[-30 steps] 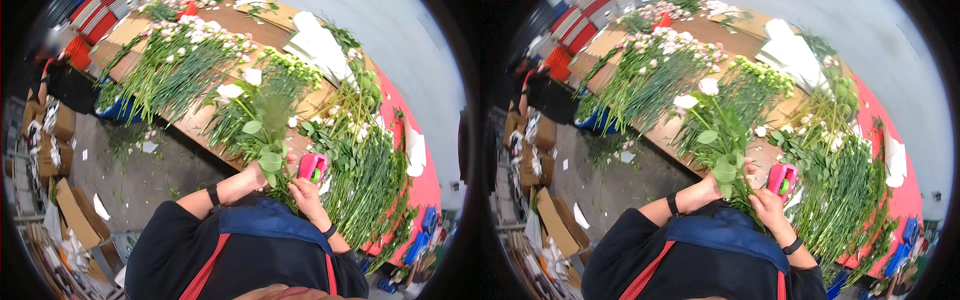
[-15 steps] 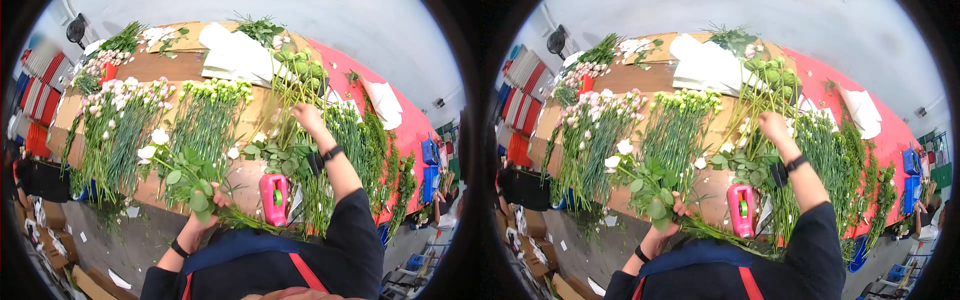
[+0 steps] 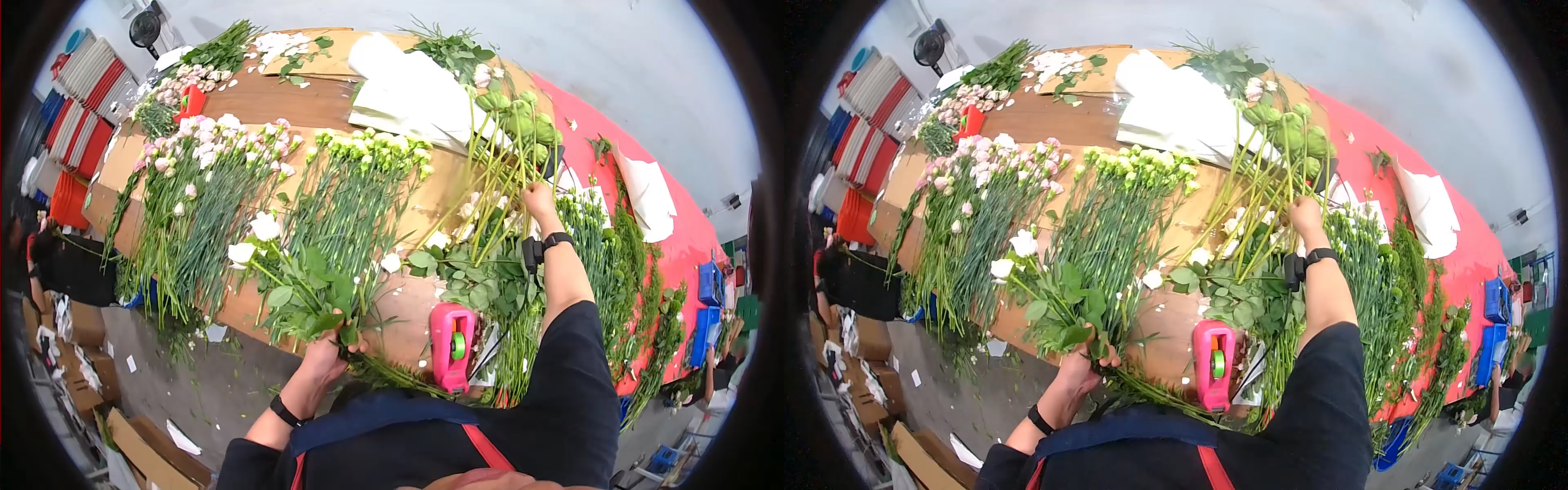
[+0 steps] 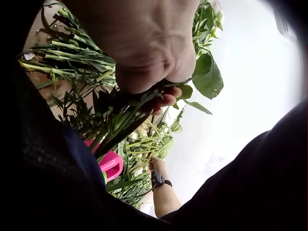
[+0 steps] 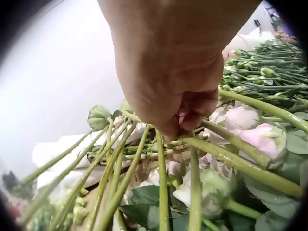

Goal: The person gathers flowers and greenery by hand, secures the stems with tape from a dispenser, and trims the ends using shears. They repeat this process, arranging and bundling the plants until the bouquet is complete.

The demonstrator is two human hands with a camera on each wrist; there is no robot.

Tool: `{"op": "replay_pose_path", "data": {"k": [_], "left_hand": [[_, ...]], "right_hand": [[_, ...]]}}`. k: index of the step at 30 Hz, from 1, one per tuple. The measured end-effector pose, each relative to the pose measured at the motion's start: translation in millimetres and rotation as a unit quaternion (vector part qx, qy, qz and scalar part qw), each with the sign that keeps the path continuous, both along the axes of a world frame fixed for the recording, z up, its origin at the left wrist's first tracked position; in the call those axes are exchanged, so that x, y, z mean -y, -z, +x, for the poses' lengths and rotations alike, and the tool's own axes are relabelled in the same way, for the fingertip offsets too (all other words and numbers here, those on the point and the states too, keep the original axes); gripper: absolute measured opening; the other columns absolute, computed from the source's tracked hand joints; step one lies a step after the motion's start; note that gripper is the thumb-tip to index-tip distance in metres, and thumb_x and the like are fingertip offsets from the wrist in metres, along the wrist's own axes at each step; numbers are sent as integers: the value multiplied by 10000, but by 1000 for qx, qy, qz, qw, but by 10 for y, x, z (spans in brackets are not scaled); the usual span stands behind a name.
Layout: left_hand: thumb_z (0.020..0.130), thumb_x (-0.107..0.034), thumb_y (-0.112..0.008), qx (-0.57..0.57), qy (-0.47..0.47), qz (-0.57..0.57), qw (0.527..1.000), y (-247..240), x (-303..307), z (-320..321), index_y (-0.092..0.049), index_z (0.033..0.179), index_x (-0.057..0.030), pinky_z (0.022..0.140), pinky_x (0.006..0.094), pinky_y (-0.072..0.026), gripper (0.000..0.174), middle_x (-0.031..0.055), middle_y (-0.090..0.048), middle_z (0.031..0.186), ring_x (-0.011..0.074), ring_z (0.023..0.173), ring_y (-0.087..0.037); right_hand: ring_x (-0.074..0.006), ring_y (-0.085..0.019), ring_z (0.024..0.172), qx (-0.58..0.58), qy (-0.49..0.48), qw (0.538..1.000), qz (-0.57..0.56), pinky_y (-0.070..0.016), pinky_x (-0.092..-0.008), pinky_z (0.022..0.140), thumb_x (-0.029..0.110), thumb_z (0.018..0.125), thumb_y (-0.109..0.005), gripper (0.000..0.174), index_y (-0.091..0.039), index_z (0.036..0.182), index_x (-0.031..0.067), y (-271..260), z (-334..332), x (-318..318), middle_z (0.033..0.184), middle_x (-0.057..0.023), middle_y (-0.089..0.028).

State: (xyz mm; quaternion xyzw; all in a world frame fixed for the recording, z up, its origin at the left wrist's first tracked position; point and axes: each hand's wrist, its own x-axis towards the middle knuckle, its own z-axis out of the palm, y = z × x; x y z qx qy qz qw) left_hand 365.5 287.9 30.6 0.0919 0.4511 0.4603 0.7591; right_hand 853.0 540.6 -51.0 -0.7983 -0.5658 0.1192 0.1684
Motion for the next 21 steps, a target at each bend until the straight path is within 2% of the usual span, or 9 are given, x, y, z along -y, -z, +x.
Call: {"op": "replay_pose_path", "data": {"k": [4, 5, 8, 10, 14, 15, 18, 20, 21], "left_hand": [[936, -376, -518, 31, 4, -24, 999, 34, 84, -157, -524, 862, -68, 612, 382, -428, 318, 57, -454, 592, 218, 568, -479], [943, -369, -514, 44, 13, -27, 999, 31, 111, -227, -512, 851, -71, 610, 374, -434, 312, 65, -471, 600, 223, 582, -502], [947, -327, -523, 57, 41, -29, 997, -14, 223, -478, -507, 829, -67, 607, 353, -441, 287, 67, -509, 645, 215, 605, -525], [943, -297, -538, 68, 48, -21, 996, -53, 327, -677, -524, 837, -57, 607, 341, -443, 262, 63, -528, 679, 204, 612, -524], [931, -260, -563, 92, 24, -16, 995, -147, 501, -1051, -567, 903, -44, 606, 329, -445, 217, 61, -558, 746, 171, 598, -486], [930, -262, -564, 100, 11, -12, 995, -214, 532, -1112, -567, 902, -46, 605, 329, -445, 217, 60, -557, 743, 167, 591, -477], [934, -260, -555, 108, 8, -3, 994, -292, 605, -1260, -559, 890, -55, 605, 333, -445, 210, 57, -545, 727, 159, 575, -452], [940, -257, -543, 107, 12, 2, 994, -312, 599, -1302, -555, 893, -60, 607, 333, -444, 203, 53, -531, 710, 154, 574, -446], [944, -255, -536, 107, 10, 3, 994, -324, 597, -1295, -554, 902, -61, 608, 332, -443, 199, 50, -522, 699, 152, 577, -447]], "right_hand": [[-207, -612, 695, -185, 27, 968, 167, -492, -343, 690, 172, 836, -588, 229, -658, 890, -38, -427, -177, 213, 784, -103, -669], [-144, -593, 667, -184, 34, 966, 179, -473, -293, 617, 196, 850, -582, 247, -658, 934, -24, -451, -179, 273, 762, -89, -664], [-76, -499, 579, -318, 3, 943, 100, -403, -238, 518, 180, 868, -568, 209, -652, 930, -1, -1186, -727, 922, 737, -21, -628], [-26, -409, 537, -426, -9, 899, 104, -318, -183, 475, 161, 898, -542, 174, -633, 966, 30, -1493, -1159, 1426, 737, 33, -583], [-16, -418, 559, -511, -56, 856, 56, -313, -167, 474, 169, 925, -534, 168, -612, 1013, 50, -1607, -1688, 2129, 758, 40, -578], [-9, -416, 569, -505, -60, 859, 51, -308, -166, 474, 173, 924, -539, 169, -615, 1010, 49, -1600, -1780, 2225, 779, 37, -587], [-58, -508, 644, -397, -45, 912, 90, -403, -204, 567, 174, 921, -542, 197, -615, 1023, 22, -1408, -1900, 2266, 795, 22, -604], [-140, -573, 714, -196, -42, 970, 138, -456, -282, 655, 177, 870, -578, 219, -627, 951, -21, -1411, -1979, 2144, 775, -75, -628], [-185, -588, 715, -158, -50, 972, 168, -463, -309, 666, 183, 855, -586, 225, -626, 932, -25, -1266, -1897, 1987, 773, -111, -630]]}}
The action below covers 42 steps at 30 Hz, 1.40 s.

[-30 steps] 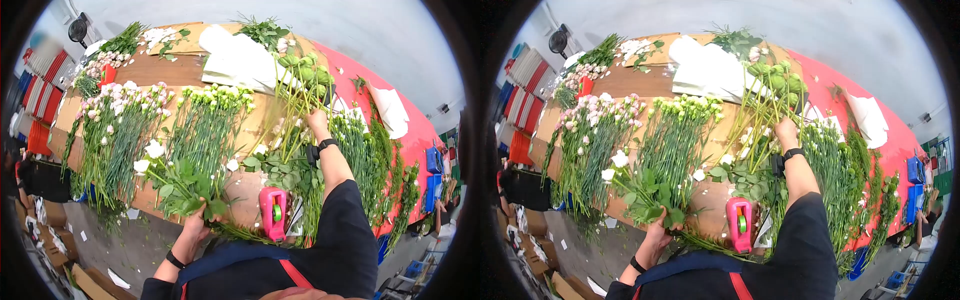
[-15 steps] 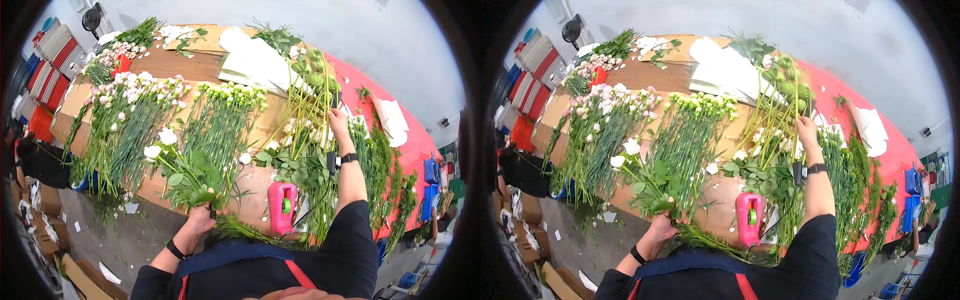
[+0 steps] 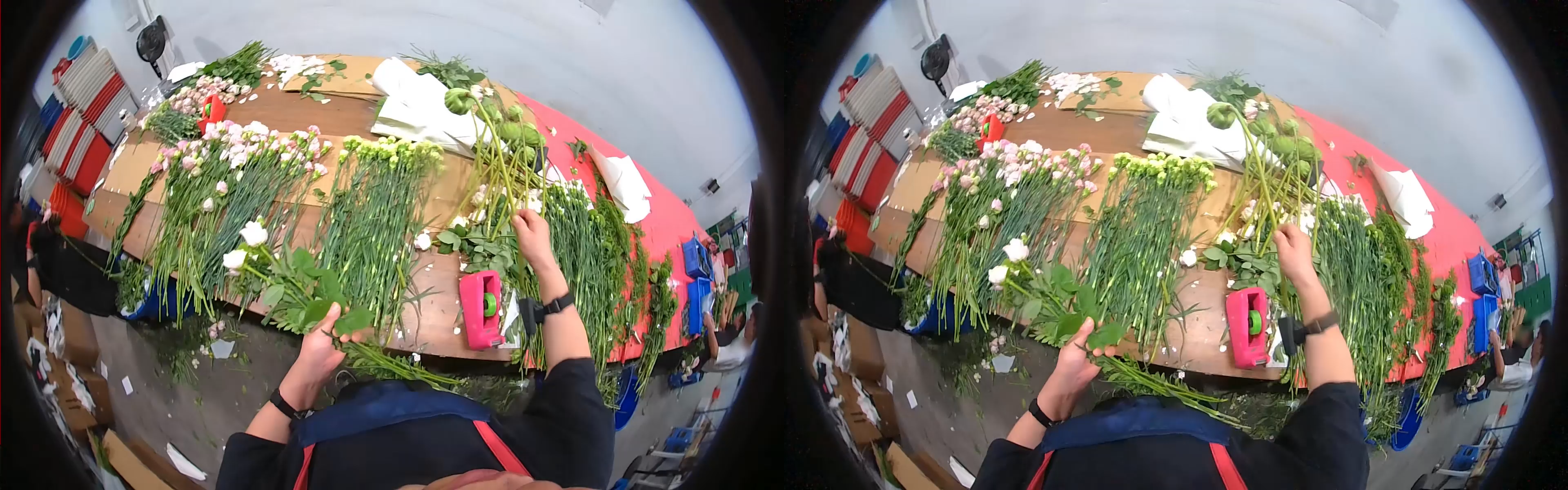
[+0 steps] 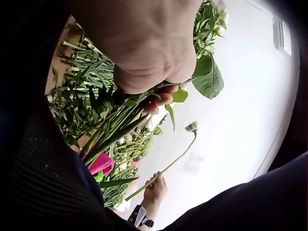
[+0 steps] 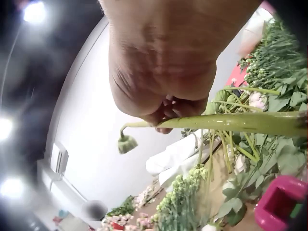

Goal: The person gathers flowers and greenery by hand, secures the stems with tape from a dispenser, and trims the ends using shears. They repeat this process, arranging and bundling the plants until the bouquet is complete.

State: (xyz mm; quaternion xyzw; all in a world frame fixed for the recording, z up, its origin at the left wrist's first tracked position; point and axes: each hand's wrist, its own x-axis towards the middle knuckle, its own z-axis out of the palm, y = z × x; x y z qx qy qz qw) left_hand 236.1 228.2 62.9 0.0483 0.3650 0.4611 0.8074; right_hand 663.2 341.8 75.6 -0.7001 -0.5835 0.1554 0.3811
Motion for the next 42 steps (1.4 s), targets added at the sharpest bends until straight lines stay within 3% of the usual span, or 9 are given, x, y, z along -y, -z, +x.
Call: {"op": "replay_pose_path", "data": {"k": [3, 10, 13, 18, 21, 27, 36, 39, 42], "left_hand": [[956, -260, -509, -25, -7, -4, 1000, -20, -38, 121, -543, 930, -64, 609, 322, -434, 200, 34, -488, 644, 151, 579, -449], [940, -298, -532, -91, -44, -43, 994, 332, -207, 483, -544, 953, -50, 586, 353, -427, 249, 49, -459, 580, 196, 543, -454], [937, -312, -535, -112, -49, -58, 991, 322, -277, 628, -535, 975, -57, 595, 379, -426, 258, 55, -453, 571, 220, 553, -465], [949, -338, -505, -134, -64, -69, 986, 356, -326, 743, -508, 992, -67, 606, 393, -421, 274, 58, -445, 561, 248, 575, -483], [949, -340, -501, -134, -77, -89, 984, 391, -312, 760, -511, 983, -68, 610, 394, -422, 274, 58, -444, 559, 249, 581, -486], [943, -321, -518, -109, -70, -46, 990, 370, -354, 755, -530, 978, -64, 606, 380, -416, 259, 41, -437, 612, 220, 561, -451], [969, -249, -470, -79, 46, -15, 996, 267, -356, 547, -512, 1152, -41, 697, 400, -434, 280, 71, -454, 674, 215, 658, -460], [957, -193, -486, -70, 11, -15, 997, 323, -301, 478, -506, 1197, -33, 696, 434, -522, 289, 150, -623, 917, 266, 754, -609], [957, -228, -494, -9, 84, 49, 995, 240, -220, 212, -517, 1226, -41, 753, 410, -563, 329, 168, -592, 1141, 319, 963, -627]], "right_hand": [[-319, -621, 768, 7, 29, 1000, 4, -481, -385, 721, 197, 831, -589, 230, -631, 900, -18, 269, 78, -594, 811, -193, -641], [-365, -620, 880, 47, 106, 993, -23, -476, -435, 796, 221, 819, -578, 254, -654, 942, 12, 815, 256, -1955, 889, -211, -650], [-357, -630, 878, 14, 79, 995, -51, -488, -409, 802, 230, 803, -573, 278, -661, 935, 2, 918, 610, -2103, 910, -218, -656], [-368, -625, 939, 161, 298, 928, -156, -491, -457, 816, 254, 787, -622, 304, -646, 996, 35, 1192, 1516, -2028, 988, -206, -651], [-367, -627, 939, 141, 229, 941, -203, -500, -434, 811, 302, 788, -626, 331, -666, 971, 29, 1085, 1583, -1864, 971, -207, -655], [-328, -642, 821, -42, 254, 966, 9, -491, -389, 762, 239, 801, -616, 288, -633, 891, -34, 1294, 1751, -1984, 881, -224, -652], [-76, -433, 539, -189, 97, 977, -18, -358, -258, 497, 189, 934, -511, 229, -642, 901, 4, 131, 122, 526, 594, 3, -496], [-30, -415, 493, -138, 5, 990, 16, -334, -191, 449, 106, 927, -515, 145, -588, 835, 20, 404, -573, 1402, 603, 42, -466], [-126, -513, 558, -69, -96, 993, -5, -409, -259, 524, 22, 861, -559, 72, -609, 846, -28, 397, -1361, 1926, 684, -69, -527]]}}
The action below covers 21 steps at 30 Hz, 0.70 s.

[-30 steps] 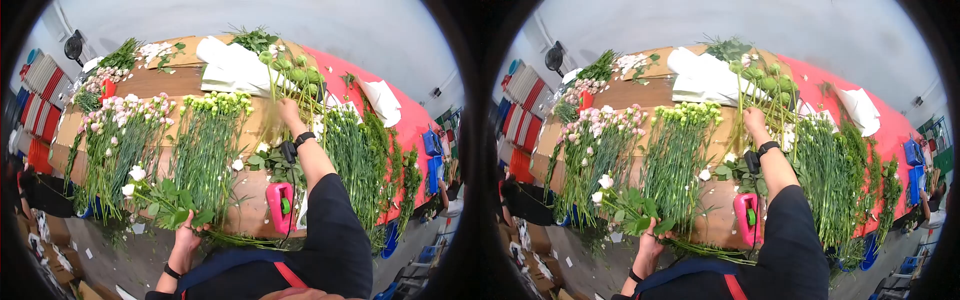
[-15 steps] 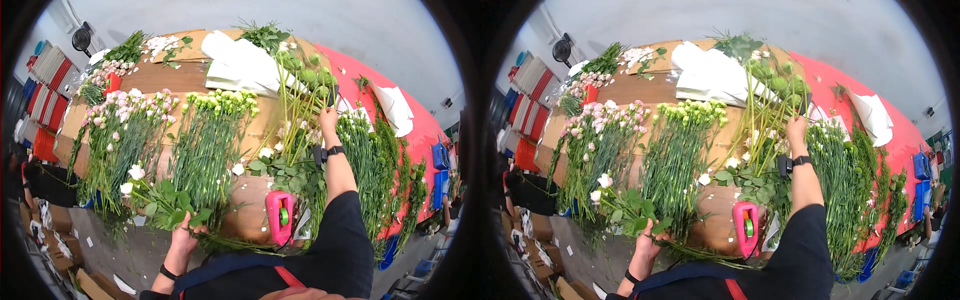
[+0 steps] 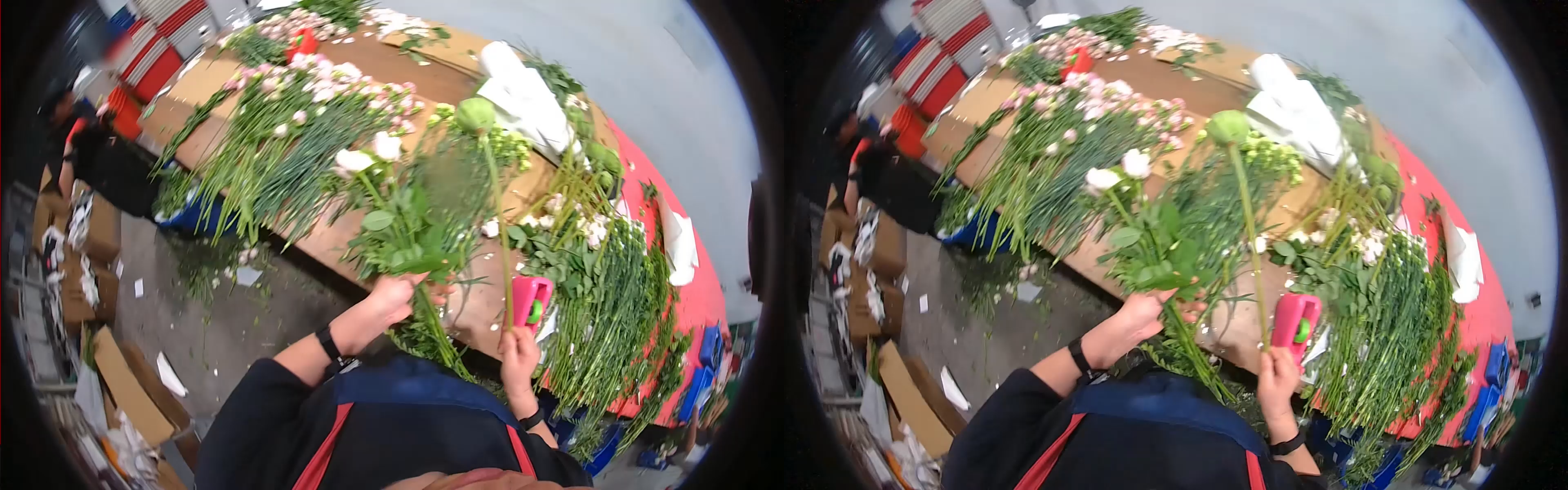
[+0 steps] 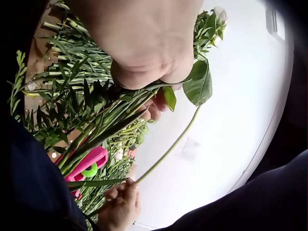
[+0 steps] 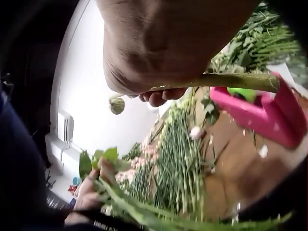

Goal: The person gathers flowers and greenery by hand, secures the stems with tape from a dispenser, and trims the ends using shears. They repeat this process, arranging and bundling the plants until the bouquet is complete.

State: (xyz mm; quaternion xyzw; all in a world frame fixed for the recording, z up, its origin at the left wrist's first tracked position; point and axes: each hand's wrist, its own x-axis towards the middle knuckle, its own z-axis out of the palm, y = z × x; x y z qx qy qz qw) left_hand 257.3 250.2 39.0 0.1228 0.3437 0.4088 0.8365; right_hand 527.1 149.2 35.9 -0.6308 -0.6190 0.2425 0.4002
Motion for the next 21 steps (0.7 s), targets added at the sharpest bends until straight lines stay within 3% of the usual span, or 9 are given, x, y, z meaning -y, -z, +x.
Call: {"op": "replay_pose_path", "data": {"k": [1, 3, 7, 8, 11, 12, 14, 17, 21], "left_hand": [[965, -200, -459, 8, -8, 2, 1000, -55, 63, -87, -514, 1232, -44, 772, 403, -550, 314, 159, -595, 1144, 310, 971, -623], [982, -145, -390, 24, -16, 10, 1000, -161, 194, -270, -508, 1244, -52, 811, 387, -526, 302, 142, -601, 1152, 292, 986, -617], [930, -285, -535, 81, -65, 76, 992, -14, 481, -768, -534, 1211, -31, 903, 483, -514, 379, 179, -547, 1221, 339, 1084, -576], [907, -299, -572, 109, -66, 69, 989, 19, 521, -905, -562, 1161, -29, 900, 482, -515, 370, 171, -579, 1165, 335, 1057, -592], [916, -290, -573, 81, -106, 88, 987, 35, 742, -1243, -589, 1096, -43, 853, 434, -529, 306, 127, -625, 1048, 262, 924, -624], [917, -287, -578, 78, -117, 81, 987, -7, 816, -1322, -594, 1038, -42, 759, 388, -546, 274, 102, -629, 971, 217, 859, -624], [920, -281, -576, 57, -107, 112, 986, -10, 915, -1502, -592, 1001, -43, 701, 358, -543, 252, 78, -619, 937, 192, 827, -618], [930, -270, -564, 56, -103, 123, 985, -29, 1003, -1671, -579, 969, -47, 648, 308, -534, 228, 40, -601, 889, 154, 790, -604], [926, -275, -571, 63, -109, 160, 979, -20, 1043, -1737, -569, 1011, -50, 665, 295, -533, 241, 41, -601, 901, 141, 789, -596]], "right_hand": [[-149, -529, 583, -92, -4, 994, -51, -419, -271, 535, -25, 818, -587, 44, -616, 849, -37, -139, -332, 122, 688, -84, -531], [-176, -549, 604, -103, -69, 991, -52, -436, -284, 557, -50, 778, -618, 78, -630, 853, -36, -4, -680, 315, 703, -91, -555], [-215, -594, 668, -65, -189, 980, -12, -474, -291, 619, -24, 760, -662, 111, -660, 871, -22, 263, -1132, 485, 754, -110, -611], [-218, -596, 673, -66, -207, 976, -19, -477, -294, 624, -21, 759, -665, 117, -664, 876, -20, 251, -1238, 501, 758, -111, -613], [-229, -604, 697, -33, -257, 964, -59, -486, -307, 641, 22, 758, -689, 142, -680, 898, 0, 268, -1526, 499, 778, -110, -623], [-230, -606, 703, -19, -271, 959, -79, -487, -308, 643, 33, 758, -695, 145, -681, 900, 4, 277, -1611, 490, 783, -109, -625], [-235, -618, 735, 7, -287, 949, -127, -491, -312, 655, 73, 756, -713, 165, -686, 909, 17, 247, -1767, 470, 802, -108, -633], [-226, -639, 776, 47, -386, 888, -247, -503, -320, 689, 136, 767, -722, 193, -678, 902, 5, -52, -1913, 133, 819, -99, -646], [-155, -622, 777, -20, -334, 920, -205, -496, -297, 705, 217, 859, -642, 205, -686, 931, 30, -407, -2259, -679, 855, -92, -657]]}}
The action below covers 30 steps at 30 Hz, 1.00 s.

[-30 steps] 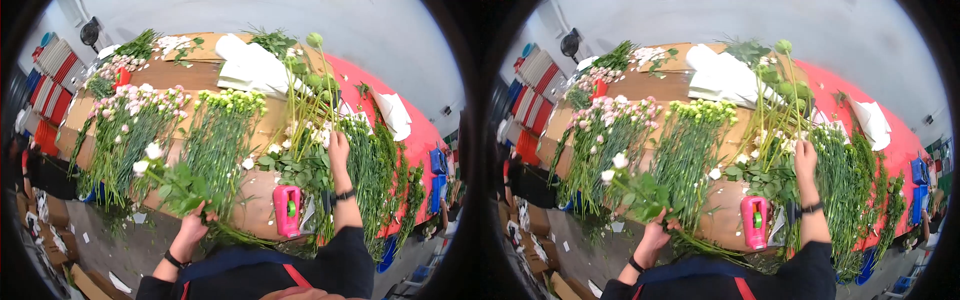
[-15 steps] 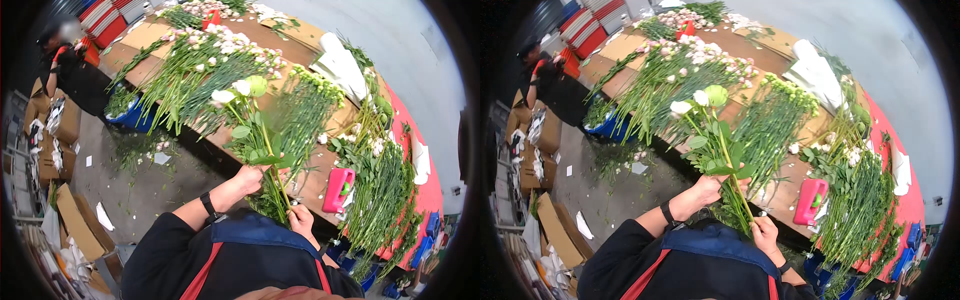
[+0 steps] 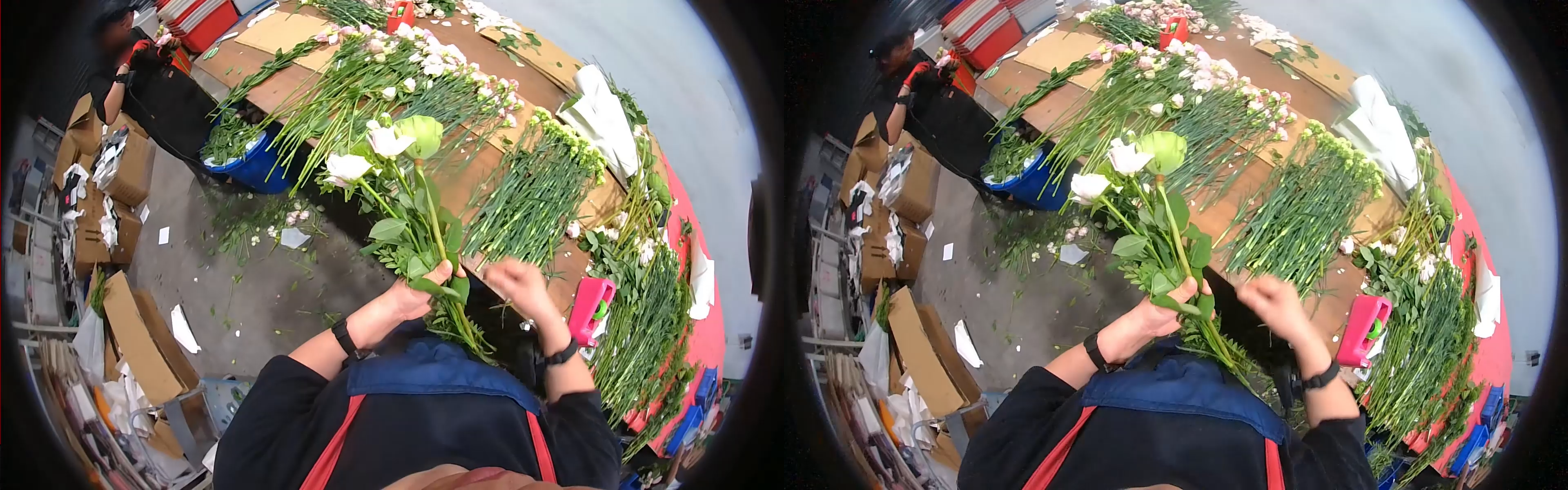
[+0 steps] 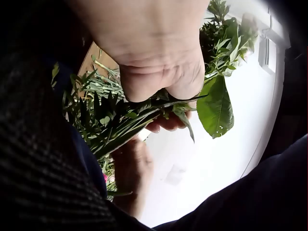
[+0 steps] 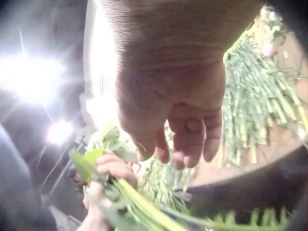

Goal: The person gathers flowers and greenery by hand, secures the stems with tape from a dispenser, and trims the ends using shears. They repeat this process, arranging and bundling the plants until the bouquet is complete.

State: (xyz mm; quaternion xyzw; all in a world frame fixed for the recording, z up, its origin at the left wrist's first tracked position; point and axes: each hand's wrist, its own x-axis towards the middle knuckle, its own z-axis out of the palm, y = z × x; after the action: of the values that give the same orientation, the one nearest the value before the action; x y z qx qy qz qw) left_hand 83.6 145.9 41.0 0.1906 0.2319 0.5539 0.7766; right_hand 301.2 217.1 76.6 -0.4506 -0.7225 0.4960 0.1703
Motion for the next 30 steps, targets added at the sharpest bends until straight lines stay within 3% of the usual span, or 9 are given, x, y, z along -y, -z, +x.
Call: {"op": "replay_pose_path", "data": {"k": [2, 5, 8, 10, 12, 16, 18, 23, 30], "left_hand": [[921, -278, -579, -9, 1, 24, 1000, -9, -3, 1, -569, 1021, -49, 676, 301, -534, 249, 44, -603, 908, 143, 796, -597], [910, -311, -584, -26, 20, 0, 999, 88, -28, -7, -568, 1041, -47, 699, 372, -545, 294, 71, -618, 904, 203, 792, -622], [914, -423, -527, -85, 53, -12, 995, 114, -120, -81, -578, 998, -78, 717, 387, -519, 358, 98, -601, 778, 238, 751, -622], [922, -450, -493, -75, 59, -33, 995, 191, -198, -177, -574, 967, -100, 766, 412, -473, 362, 82, -566, 725, 221, 718, -568], [927, -459, -472, -84, 36, -12, 996, 71, -309, -209, -569, 945, -115, 790, 419, -433, 357, 68, -541, 711, 207, 692, -512], [935, -433, -482, -77, -31, -44, 996, 63, -563, -292, -555, 906, -111, 747, 402, -430, 332, 26, -467, 678, 182, 667, -470], [932, -431, -495, -62, -33, -56, 996, 74, -692, -327, -556, 932, -103, 739, 391, -432, 334, 8, -430, 655, 166, 639, -449], [919, -430, -528, -67, -55, -117, 989, 77, -1040, -305, -546, 959, -91, 742, 377, -435, 342, -13, -384, 635, 153, 627, -433], [938, -433, -487, -71, -55, -157, 984, 105, -1347, -323, -544, 895, -100, 707, 358, -430, 341, -16, -369, 626, 145, 610, -405]], "right_hand": [[-135, -604, 848, -37, 4, 999, -40, -482, -281, 764, 229, 883, -607, 248, -675, 1013, 29, -314, -386, -457, 916, -81, -659], [-119, -569, 964, -281, -60, 946, -150, -447, -275, 855, 249, 912, -581, 368, -591, 1198, 17, -516, -1034, -793, 1055, -48, -643], [-99, -592, 819, -360, -63, 893, -262, -479, -257, 760, 221, 843, -682, 335, -649, 1082, -11, -302, -1449, -1012, 919, -33, -666], [-67, -574, 694, -301, 1, 933, -197, -468, -230, 657, 161, 822, -701, 167, -691, 901, 15, -194, -1467, -1142, 779, 9, -652], [-65, -574, 703, -242, 39, 967, -65, -464, -229, 656, 155, 820, -698, 146, -688, 887, 25, -7, -1277, -1291, 776, 1, -649], [-220, -631, 759, -133, 154, 966, 160, -500, -336, 710, 254, 710, -775, 361, -677, 919, -24, 1022, -625, -1877, 792, -97, -665], [-311, -638, 859, 26, 256, 963, 75, -504, -378, 779, 309, 731, -738, 403, -667, 953, -20, 1342, -228, -2228, 884, -158, -670], [-361, -624, 954, 238, 304, 922, -36, -501, -410, 821, 333, 791, -624, 383, -673, 947, -13, 1736, 36, -2794, 965, -209, -659], [-368, -633, 883, 268, 337, 902, -31, -503, -431, 768, 334, 797, -611, 351, -676, 869, -3, 1464, -29, -2805, 878, -219, -657]]}}
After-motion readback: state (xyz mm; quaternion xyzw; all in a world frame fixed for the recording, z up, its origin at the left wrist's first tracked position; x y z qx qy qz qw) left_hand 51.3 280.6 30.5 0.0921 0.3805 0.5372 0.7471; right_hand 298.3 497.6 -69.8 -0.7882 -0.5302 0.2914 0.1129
